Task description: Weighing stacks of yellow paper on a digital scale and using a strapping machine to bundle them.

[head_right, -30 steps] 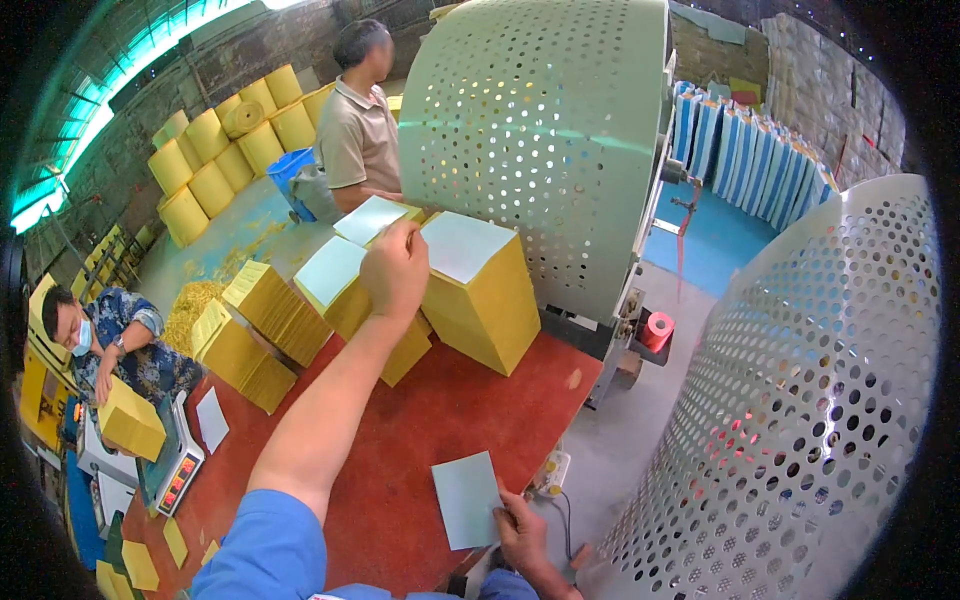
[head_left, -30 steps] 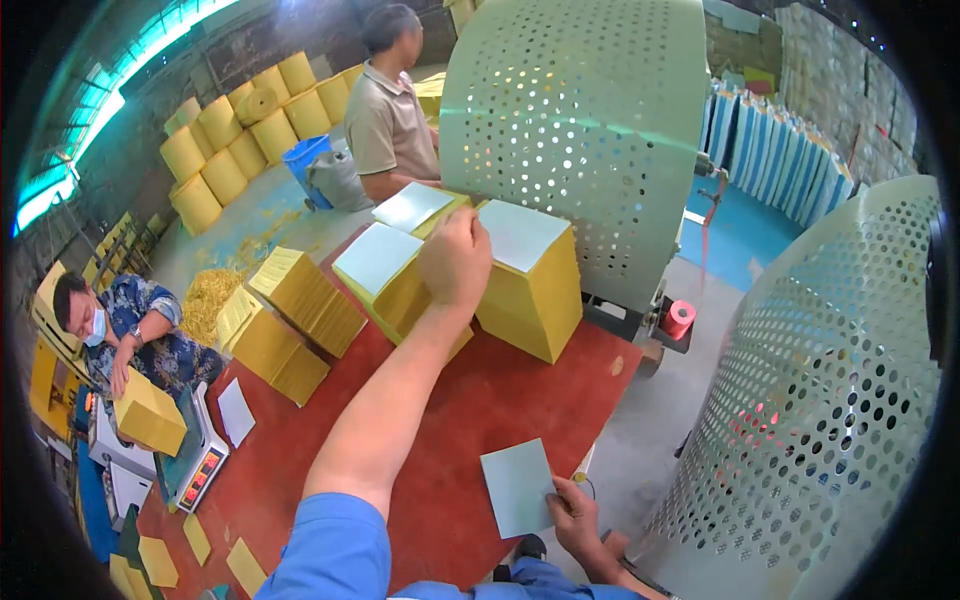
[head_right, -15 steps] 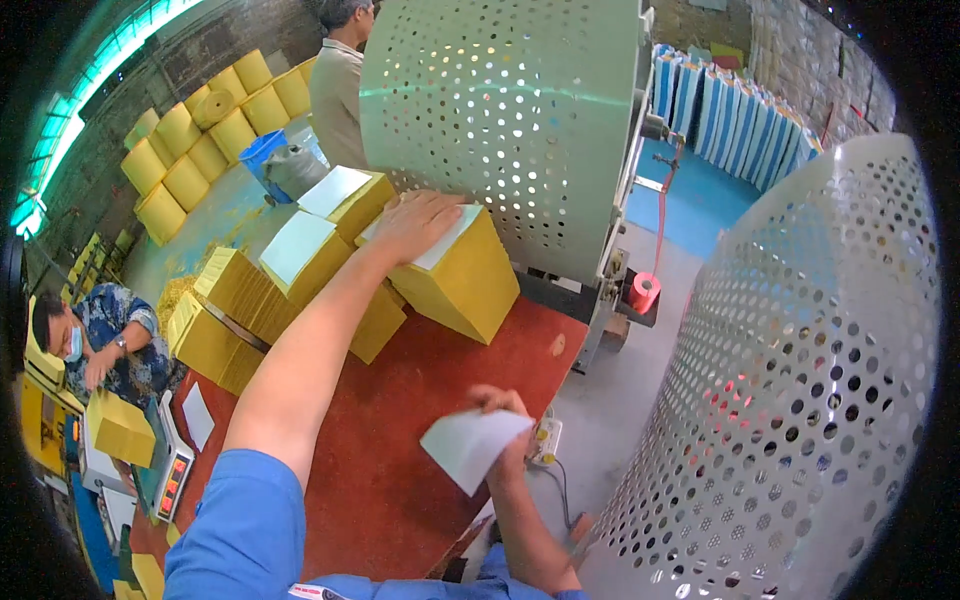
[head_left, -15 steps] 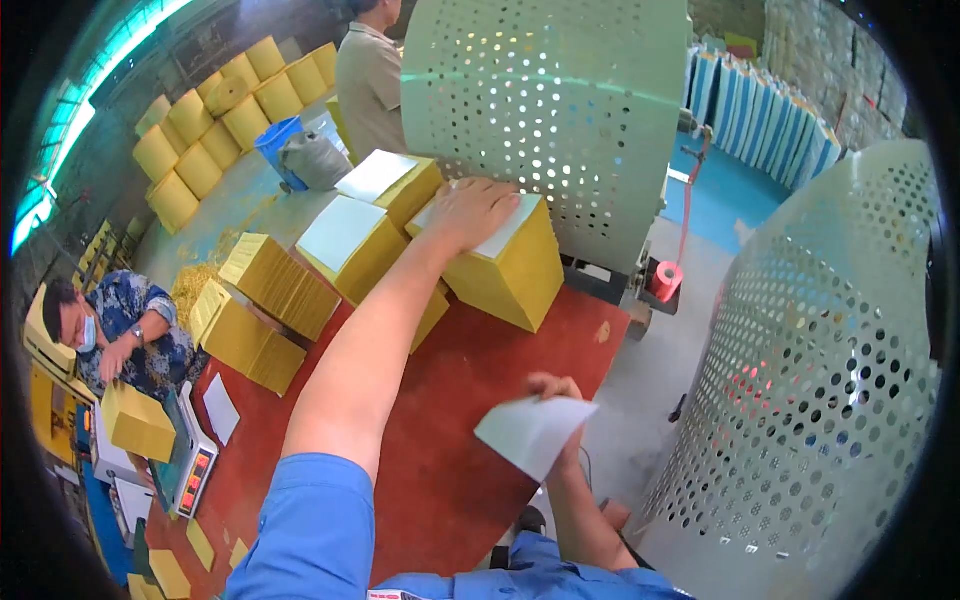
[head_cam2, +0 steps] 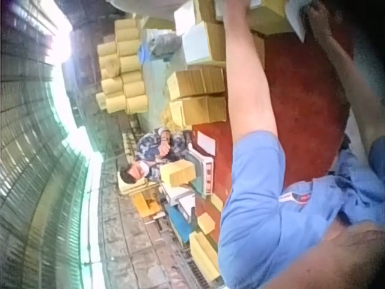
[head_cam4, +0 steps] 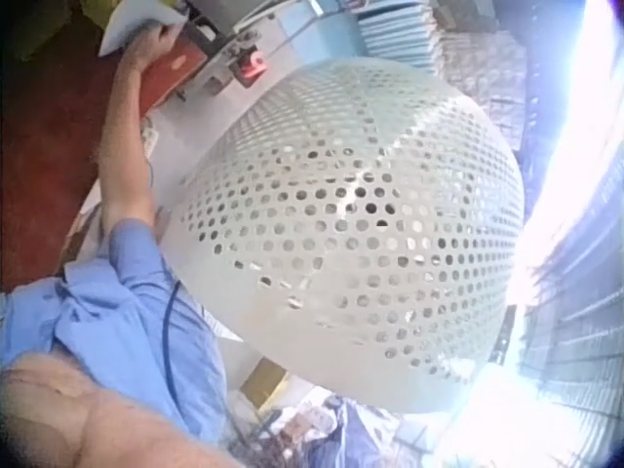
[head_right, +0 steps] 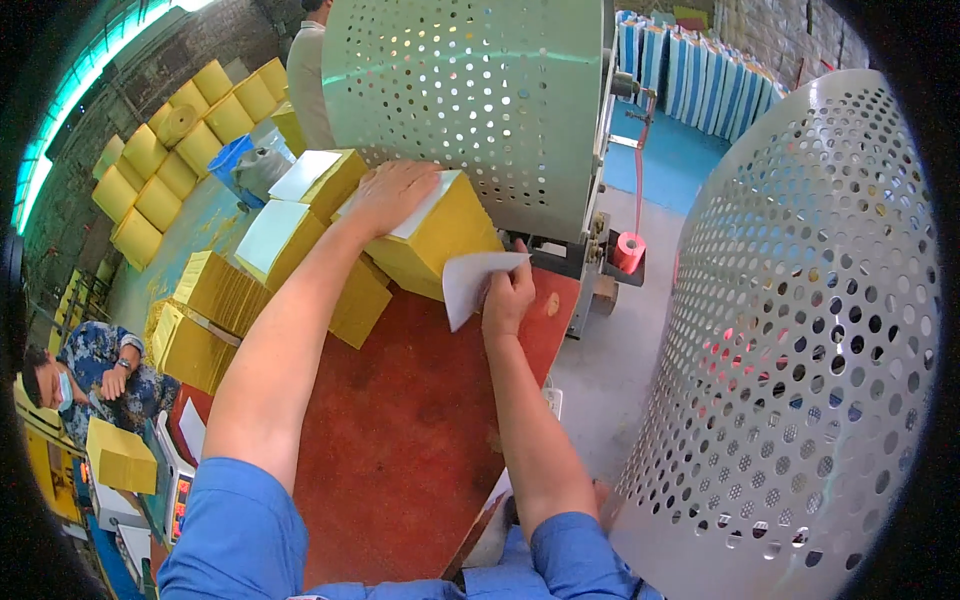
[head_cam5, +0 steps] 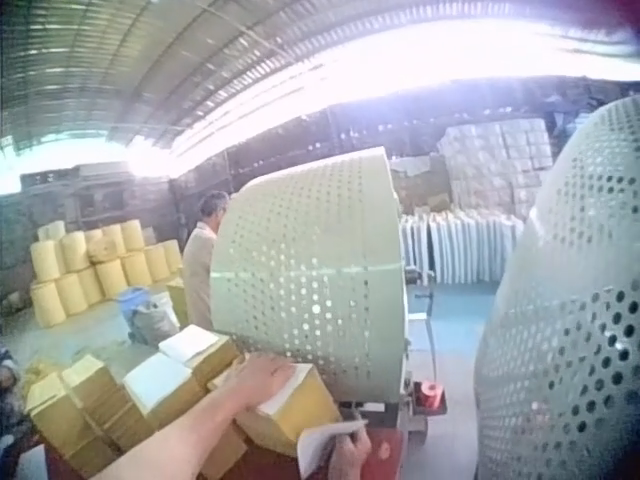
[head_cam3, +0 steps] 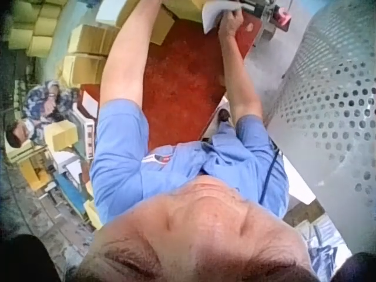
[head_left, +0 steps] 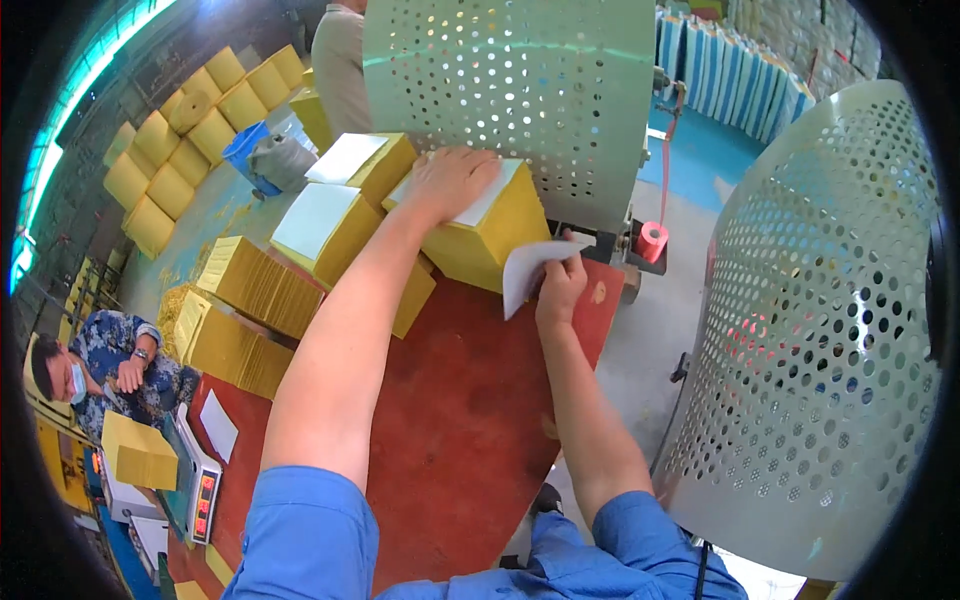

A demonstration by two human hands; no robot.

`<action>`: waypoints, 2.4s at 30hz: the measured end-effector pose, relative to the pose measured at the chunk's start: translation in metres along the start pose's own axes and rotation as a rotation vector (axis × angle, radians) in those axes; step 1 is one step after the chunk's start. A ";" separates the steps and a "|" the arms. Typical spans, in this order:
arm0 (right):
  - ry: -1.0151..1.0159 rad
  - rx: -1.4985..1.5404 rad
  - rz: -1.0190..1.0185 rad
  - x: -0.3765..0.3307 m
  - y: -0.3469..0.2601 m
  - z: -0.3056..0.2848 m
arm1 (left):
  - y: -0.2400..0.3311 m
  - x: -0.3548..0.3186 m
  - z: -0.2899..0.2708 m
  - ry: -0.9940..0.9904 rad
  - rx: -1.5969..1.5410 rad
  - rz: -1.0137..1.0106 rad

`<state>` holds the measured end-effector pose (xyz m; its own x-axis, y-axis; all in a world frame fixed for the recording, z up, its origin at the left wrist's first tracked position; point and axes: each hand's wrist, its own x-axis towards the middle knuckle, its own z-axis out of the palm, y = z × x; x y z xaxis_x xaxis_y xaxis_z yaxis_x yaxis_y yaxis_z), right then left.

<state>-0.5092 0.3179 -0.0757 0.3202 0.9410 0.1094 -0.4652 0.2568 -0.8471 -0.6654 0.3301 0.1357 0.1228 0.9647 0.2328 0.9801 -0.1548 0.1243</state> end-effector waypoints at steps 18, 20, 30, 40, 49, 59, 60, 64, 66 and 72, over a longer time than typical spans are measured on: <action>-0.139 -0.432 -0.026 -0.102 -0.069 -0.055 | 0.044 -0.119 -0.027 0.004 0.057 0.244; -0.165 -0.301 0.012 -0.149 -0.099 -0.081 | 0.062 -0.158 -0.035 -0.007 0.030 0.306; -0.273 0.418 0.846 -0.344 -0.158 -0.234 | 0.141 -0.405 -0.114 0.066 0.054 0.632; -0.251 0.280 0.777 -0.384 -0.216 -0.213 | 0.134 -0.458 -0.109 -0.153 -1.068 -0.343; -0.096 0.137 0.499 -0.407 -0.360 -0.370 | 0.260 -0.560 -0.007 -0.073 -1.759 -0.171; 0.191 -0.026 0.550 -0.384 -0.478 -0.701 | 0.546 -0.562 0.189 -0.534 -2.203 -0.325; 0.199 -0.016 0.562 -0.378 -0.483 -0.726 | 0.568 -0.561 0.196 -0.542 -2.190 -0.340; 0.128 0.140 0.706 -0.342 -0.508 -0.795 | 0.625 -0.559 0.221 -0.557 -2.080 -0.470; 0.119 0.209 0.744 -0.328 -0.513 -0.811 | 0.625 -0.558 0.230 -0.652 -2.030 -0.422; 0.142 0.170 0.990 -0.308 -0.456 -0.864 | 0.639 -0.547 0.221 -0.496 -1.319 -0.191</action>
<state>0.3172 -0.2793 -0.1722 -0.1826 0.7160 -0.6738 -0.6822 -0.5857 -0.4376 -0.0718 -0.2496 -0.1254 0.3181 0.9240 -0.2122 0.1605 0.1681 0.9726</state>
